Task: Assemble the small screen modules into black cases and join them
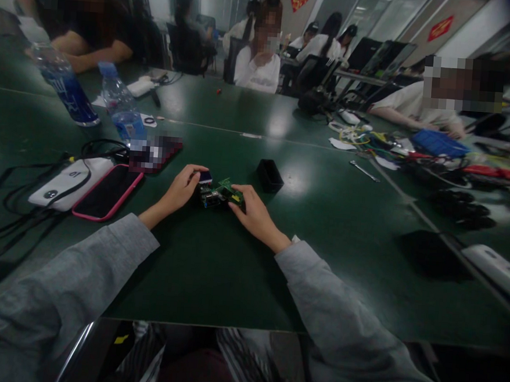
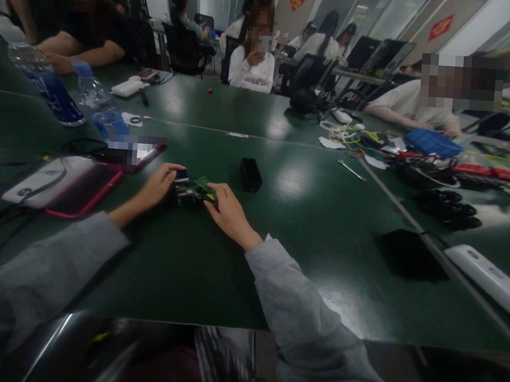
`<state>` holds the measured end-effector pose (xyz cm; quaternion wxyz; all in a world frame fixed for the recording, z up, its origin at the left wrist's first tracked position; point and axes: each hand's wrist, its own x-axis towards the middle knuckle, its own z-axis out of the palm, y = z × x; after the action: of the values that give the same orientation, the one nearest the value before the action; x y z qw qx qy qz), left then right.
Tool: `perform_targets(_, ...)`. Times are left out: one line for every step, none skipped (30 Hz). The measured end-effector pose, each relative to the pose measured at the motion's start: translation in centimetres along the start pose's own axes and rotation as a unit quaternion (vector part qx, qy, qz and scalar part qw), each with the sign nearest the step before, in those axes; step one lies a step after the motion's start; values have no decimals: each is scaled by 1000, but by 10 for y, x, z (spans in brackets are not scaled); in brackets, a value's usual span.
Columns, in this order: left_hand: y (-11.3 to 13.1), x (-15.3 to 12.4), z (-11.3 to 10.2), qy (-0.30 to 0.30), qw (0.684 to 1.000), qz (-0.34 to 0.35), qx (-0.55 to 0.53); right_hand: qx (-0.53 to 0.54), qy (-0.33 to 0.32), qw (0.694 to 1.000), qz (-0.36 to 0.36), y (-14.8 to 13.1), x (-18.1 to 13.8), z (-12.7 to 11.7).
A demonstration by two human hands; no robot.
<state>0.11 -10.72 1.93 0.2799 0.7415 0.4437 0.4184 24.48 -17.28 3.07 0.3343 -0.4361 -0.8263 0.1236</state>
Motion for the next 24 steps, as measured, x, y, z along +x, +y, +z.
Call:
perform_targets(1, 0, 0, -1, 1000, -4, -2, 1, 7, 1000, -1, 1, 0, 0)
perform_targets(2, -1, -1, 1, 1000, -7, -2, 1, 17, 1000, 0, 3, 0, -1)
perform_targets(3, -1, -1, -3, 1000, -10, -3, 0, 29, 1000, 4, 5, 0, -2)
perform_targets(3, -1, -1, 1, 1000, -11, -5, -3, 44, 999, 11, 9, 0, -5)
perform_targets(4, -1, -1, 0, 1000, -12, -5, -7, 62, 998, 19, 13, -1, -7)
perform_targets(4, -1, -2, -3, 1000, -12, -2, -12, 82, 996, 27, 18, -2, -11)
perform_targets(4, -1, -2, 3, 1000, -13, -2, -20, 103, 994, 36, 24, -4, -16)
perform_targets(4, -1, -2, 2, 1000, -14, -5, -30, 123, 991, 44, 30, -7, -21)
perform_targets(4, -1, -1, 0, 1000, -16, -9, -43, 141, 988, 51, 35, -11, -28)
perform_targets(4, 0, -1, 0, 1000, -19, -13, -58, 157, 984, 57, 41, -16, -35)
perform_targets(4, 0, -2, -2, 1000, -22, -17, -72, 171, 981, 63, 46, -22, -42)
perform_targets(4, 0, -2, -3, 1000, -24, -20, -86, 186, 977, 67, 50, -29, -50)
perform_targets(4, -1, -2, -3, 999, -26, -22, -99, 200, 972, 72, 54, -37, -58)
perform_targets(4, -1, -2, -4, 999, -28, -23, -111, 214, 967, 79, 56, -45, -66)
perform_targets(4, -1, -2, -5, 999, -29, -24, -121, 227, 962, 89, 58, -54, -73)
perform_targets(4, -1, -2, -6, 999, -30, -25, -128, 238, 957, 102, 59, -64, -81)
perform_targets(4, -1, -2, -6, 999, -31, -27, -135, 248, 952, 116, 60, -73, -89)
perform_targets(4, -1, -2, -7, 999, -32, -27, -141, 257, 947, 129, 61, -83, -97)
perform_targets(4, -1, -2, -7, 999, -33, -28, -150, 266, 942, 142, 63, -93, -106)
perform_targets(4, -1, -2, -8, 999, -33, -29, -163, 277, 934, 152, 67, -103, -117)
perform_targets(4, -1, -3, -8, 999, -33, -28, -183, 290, 926, 159, 72, -114, -130)
perform_targets(4, -1, -3, -8, 999, -32, -28, -208, 304, 915, 165, 80, -126, -145)
perform_targets(4, -2, -3, -8, 999, -30, -28, -238, 315, 903, 171, 88, -138, -162)
perform_targets(4, -2, -3, -8, 999, -28, -27, -271, 325, 888, 179, 98, -151, -181)
